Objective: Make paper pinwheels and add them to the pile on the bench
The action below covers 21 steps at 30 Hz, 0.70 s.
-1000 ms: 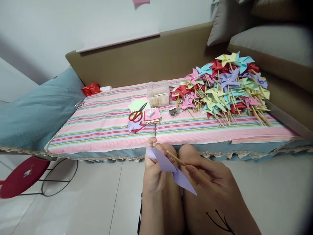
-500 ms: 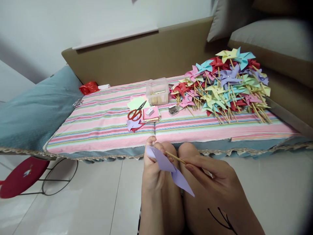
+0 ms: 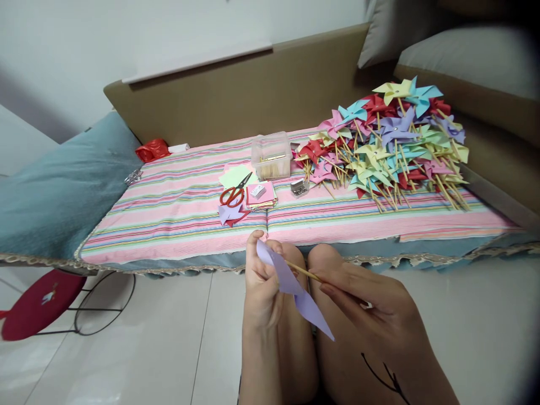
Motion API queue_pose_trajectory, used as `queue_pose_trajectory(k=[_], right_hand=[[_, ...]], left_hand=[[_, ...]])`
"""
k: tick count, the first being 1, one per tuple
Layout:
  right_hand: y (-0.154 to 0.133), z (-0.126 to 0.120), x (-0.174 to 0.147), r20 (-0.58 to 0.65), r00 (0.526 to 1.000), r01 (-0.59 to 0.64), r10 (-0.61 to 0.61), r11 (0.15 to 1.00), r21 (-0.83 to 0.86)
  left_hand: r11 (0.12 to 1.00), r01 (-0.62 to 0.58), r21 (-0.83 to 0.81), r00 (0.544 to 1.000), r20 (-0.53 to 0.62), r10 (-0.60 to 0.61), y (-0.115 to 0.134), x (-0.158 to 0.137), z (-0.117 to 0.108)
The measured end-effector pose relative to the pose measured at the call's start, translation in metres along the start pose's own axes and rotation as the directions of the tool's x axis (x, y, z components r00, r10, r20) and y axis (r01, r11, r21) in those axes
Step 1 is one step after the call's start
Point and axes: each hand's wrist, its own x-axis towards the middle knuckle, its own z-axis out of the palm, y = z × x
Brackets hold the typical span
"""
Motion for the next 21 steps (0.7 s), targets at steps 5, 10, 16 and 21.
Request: queue_pose_trajectory(k=[5,10,16,21], right_hand=[[-0.004,0.0,-0.001,-0.018,0.998,0.057,-0.058,0.998,-0.016],[-0.01,0.001,-0.001,-0.01,0.998,0.055,-0.055,0.998,-0.01],[-0.003,0.002,-0.001,0.044,0.993,0.108,-0.108,0.994,-0.019],[0.001,0.001,0.001,0.084,0.978,0.192,-0.19,0.981,-0.017]], left_hand=[[1.0,0.019,0.012,1.0,-0.003,-0.019,0.001,0.0,-0.001],[1.0,0.004,-0.008,1.0,0.017,-0.004,0.002,0.001,0.0],[1.0,0.009,-0.005,1.0,0.013,-0.009,0.003,0.0,0.0],[0.998,0.003,-0.067,0.993,0.116,0.005,0.0,0.0,-0.008]])
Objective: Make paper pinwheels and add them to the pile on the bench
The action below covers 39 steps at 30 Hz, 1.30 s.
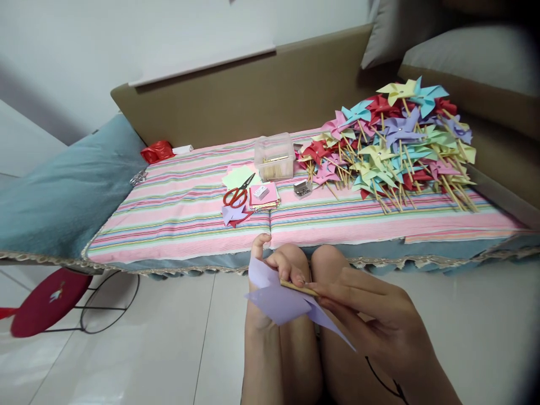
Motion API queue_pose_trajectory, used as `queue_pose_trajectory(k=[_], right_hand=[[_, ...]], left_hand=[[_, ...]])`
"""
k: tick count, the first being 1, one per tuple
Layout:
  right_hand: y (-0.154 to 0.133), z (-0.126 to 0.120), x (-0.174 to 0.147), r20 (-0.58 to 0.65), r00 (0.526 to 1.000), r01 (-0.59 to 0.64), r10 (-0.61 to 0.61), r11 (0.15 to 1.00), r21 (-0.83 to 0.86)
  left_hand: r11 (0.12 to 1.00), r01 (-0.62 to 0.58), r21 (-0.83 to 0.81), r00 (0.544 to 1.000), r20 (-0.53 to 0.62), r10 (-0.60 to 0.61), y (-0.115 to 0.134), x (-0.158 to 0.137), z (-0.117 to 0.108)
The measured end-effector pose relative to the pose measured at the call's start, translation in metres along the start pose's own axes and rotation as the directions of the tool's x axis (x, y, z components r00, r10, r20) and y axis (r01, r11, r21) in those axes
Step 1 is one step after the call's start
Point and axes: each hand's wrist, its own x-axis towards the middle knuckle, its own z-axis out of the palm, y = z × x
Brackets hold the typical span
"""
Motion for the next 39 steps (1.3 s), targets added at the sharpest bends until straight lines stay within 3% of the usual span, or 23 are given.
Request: queue_pose_trajectory(k=[4,9,15,18,25,31,39], right_hand=[[0.001,0.0,0.0,0.002,0.999,0.036,-0.036,0.999,-0.007],[0.003,0.001,0.0,0.023,0.998,0.063,-0.063,0.997,-0.032],[0.002,0.0,0.0,-0.037,0.995,0.084,-0.088,0.992,-0.091],[0.004,0.0,0.002,-0.082,0.99,0.102,-0.113,0.987,-0.122],[0.021,0.0,0.0,-0.276,0.953,0.046,-0.126,0.959,-0.281],[0.036,-0.001,0.0,-0.237,0.961,0.056,-0.141,0.94,-0.336],[0.047,0.0,-0.002,-0.192,0.97,0.073,-0.149,0.933,-0.352]], left_hand=[[0.999,-0.017,-0.037,0.999,0.042,0.018,0.001,0.003,0.003],[0.996,-0.067,-0.06,0.998,-0.016,0.066,0.002,0.007,0.012],[0.993,-0.103,-0.054,0.97,-0.226,0.088,-0.004,0.012,0.009],[0.998,-0.045,0.038,0.954,-0.296,0.054,-0.004,0.013,0.006],[0.975,0.144,0.169,0.962,-0.256,-0.097,0.016,0.006,0.005],[0.873,0.24,0.424,0.952,-0.278,-0.127,0.027,0.002,0.009],[0.852,0.284,0.439,0.946,-0.271,-0.175,0.029,0.0,0.01]])
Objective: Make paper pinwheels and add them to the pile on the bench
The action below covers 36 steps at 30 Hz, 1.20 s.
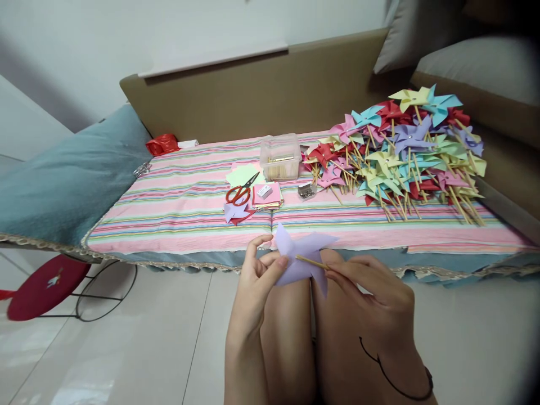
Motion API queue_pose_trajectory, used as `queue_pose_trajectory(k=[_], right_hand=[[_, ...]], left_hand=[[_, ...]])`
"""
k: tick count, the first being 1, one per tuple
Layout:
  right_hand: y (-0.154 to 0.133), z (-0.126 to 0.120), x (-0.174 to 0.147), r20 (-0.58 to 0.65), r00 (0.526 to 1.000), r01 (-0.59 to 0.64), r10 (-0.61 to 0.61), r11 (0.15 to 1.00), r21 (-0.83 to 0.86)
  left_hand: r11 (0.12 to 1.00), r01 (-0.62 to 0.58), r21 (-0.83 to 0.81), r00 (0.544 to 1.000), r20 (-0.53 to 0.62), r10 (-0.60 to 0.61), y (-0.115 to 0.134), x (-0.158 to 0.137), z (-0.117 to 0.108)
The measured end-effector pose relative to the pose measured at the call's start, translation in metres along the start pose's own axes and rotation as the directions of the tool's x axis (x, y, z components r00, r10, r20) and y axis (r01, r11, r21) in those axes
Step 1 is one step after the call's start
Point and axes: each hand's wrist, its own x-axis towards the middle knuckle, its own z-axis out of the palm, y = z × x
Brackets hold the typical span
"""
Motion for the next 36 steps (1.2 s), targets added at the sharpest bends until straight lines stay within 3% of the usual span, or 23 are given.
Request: queue_pose_trajectory(k=[8,12,18,32,36], right_hand=[[0.01,0.001,-0.004,0.007,1.0,-0.013,0.014,1.0,-0.026],[0.013,0.002,-0.006,0.039,0.999,0.007,-0.006,1.0,-0.022],[0.013,0.005,-0.007,0.088,0.996,0.01,-0.012,1.0,0.026],[0.013,0.009,-0.009,0.105,0.993,-0.06,0.057,0.998,0.034],[0.014,0.009,-0.009,0.041,0.999,-0.027,0.026,0.999,0.033]], left_hand=[[0.997,0.055,0.049,0.998,0.039,-0.057,0.0,0.001,-0.012],[0.996,0.085,0.025,0.996,0.038,-0.086,-0.003,0.002,-0.007],[0.994,0.107,-0.02,0.992,-0.065,-0.108,-0.008,0.005,0.003],[0.995,0.096,-0.01,0.98,-0.173,-0.097,-0.01,0.006,0.005],[0.997,0.073,0.023,0.967,-0.247,-0.065,-0.011,0.007,0.001]])
